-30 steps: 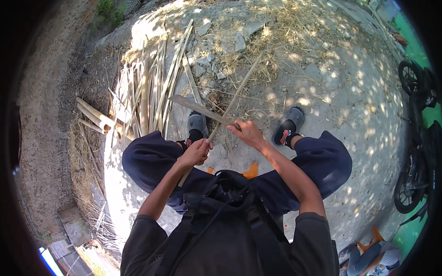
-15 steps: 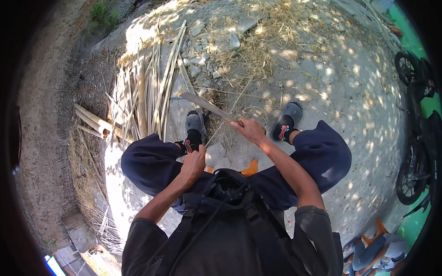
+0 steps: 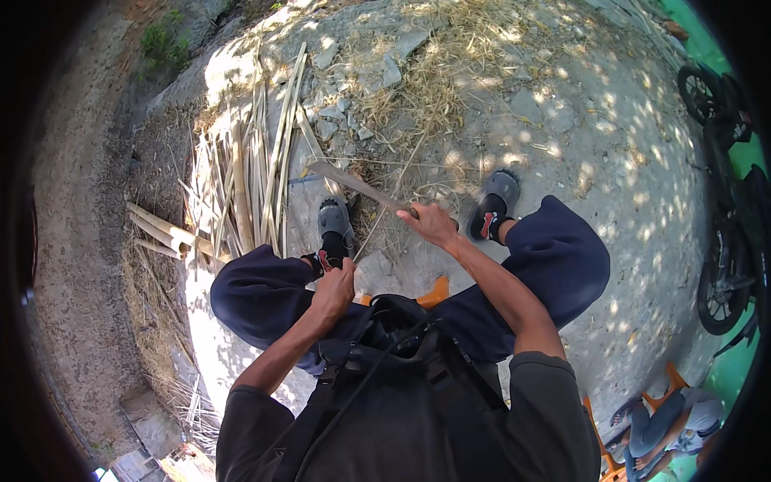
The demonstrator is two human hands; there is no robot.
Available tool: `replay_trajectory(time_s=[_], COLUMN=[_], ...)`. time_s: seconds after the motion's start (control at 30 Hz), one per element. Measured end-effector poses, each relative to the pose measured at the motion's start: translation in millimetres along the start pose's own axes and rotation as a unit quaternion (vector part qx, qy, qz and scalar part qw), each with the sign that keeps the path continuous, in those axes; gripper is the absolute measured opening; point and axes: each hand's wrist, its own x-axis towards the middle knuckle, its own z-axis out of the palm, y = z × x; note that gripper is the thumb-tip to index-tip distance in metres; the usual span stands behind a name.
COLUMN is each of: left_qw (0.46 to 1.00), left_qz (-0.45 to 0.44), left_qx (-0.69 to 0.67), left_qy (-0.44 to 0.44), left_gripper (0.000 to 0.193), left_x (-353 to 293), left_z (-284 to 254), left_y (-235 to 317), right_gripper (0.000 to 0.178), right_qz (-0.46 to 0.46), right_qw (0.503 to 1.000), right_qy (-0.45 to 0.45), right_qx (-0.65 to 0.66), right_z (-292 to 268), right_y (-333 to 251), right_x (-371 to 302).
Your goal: The person scrapes and shaves a bamboo strip using a machete, then bends the strip and pulls splinters from it by hand.
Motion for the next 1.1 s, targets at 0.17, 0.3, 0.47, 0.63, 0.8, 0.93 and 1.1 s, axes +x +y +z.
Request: replay_trajectory(time_s=[0.17, 0.3, 0.47, 0.63, 0.8, 0.93, 1.1], left_qw=[1.0, 1.0, 1.0, 1.0, 0.998, 1.0, 1.0], left_qz=[-0.009, 0.011, 0.006, 0.016, 0.049, 0.001, 0.009], left_qx=[0.005, -0.001, 0.003, -0.011, 0.014, -0.004, -0.01], left_qy=[0.005, 0.004, 0.006, 0.008, 0.02, -0.003, -0.004], left_gripper=[0.014, 0.015, 0.015, 0.014, 0.014, 0.013, 0.012], left_x=[-3.5, -5.0, -4.1, -5.3, -17.2, -15.0, -10.6], left_z=[-8.1, 0.0, 9.0, -6.0, 20.7, -7.5, -14.6], left_y=[-1.4, -7.9, -11.3, -7.3, -25.2, -8.9, -2.9], right_gripper=[0.068, 0.067, 0.066, 0.064, 0.063, 0.062, 0.06], right_qz=[-0.069, -0.003, -0.005, -0.047, 0.012, 0.023, -0.109], right_qw=[0.997, 1.0, 1.0, 0.999, 0.997, 0.997, 0.993], right_qy=[-0.018, -0.005, 0.011, 0.006, -0.002, 0.068, -0.033], right_qx=[0.004, 0.003, 0.029, -0.001, -0.071, -0.037, -0.032], right_z=[-1.8, -6.3, 3.0, -5.8, -29.0, -6.0, 2.0], right_y=[-30.7, 15.6, -5.7, -17.3, 8.0, -1.7, -45.2], right_x=[-4.4, 1.0, -3.4, -5.1, 8.5, -3.4, -9.1])
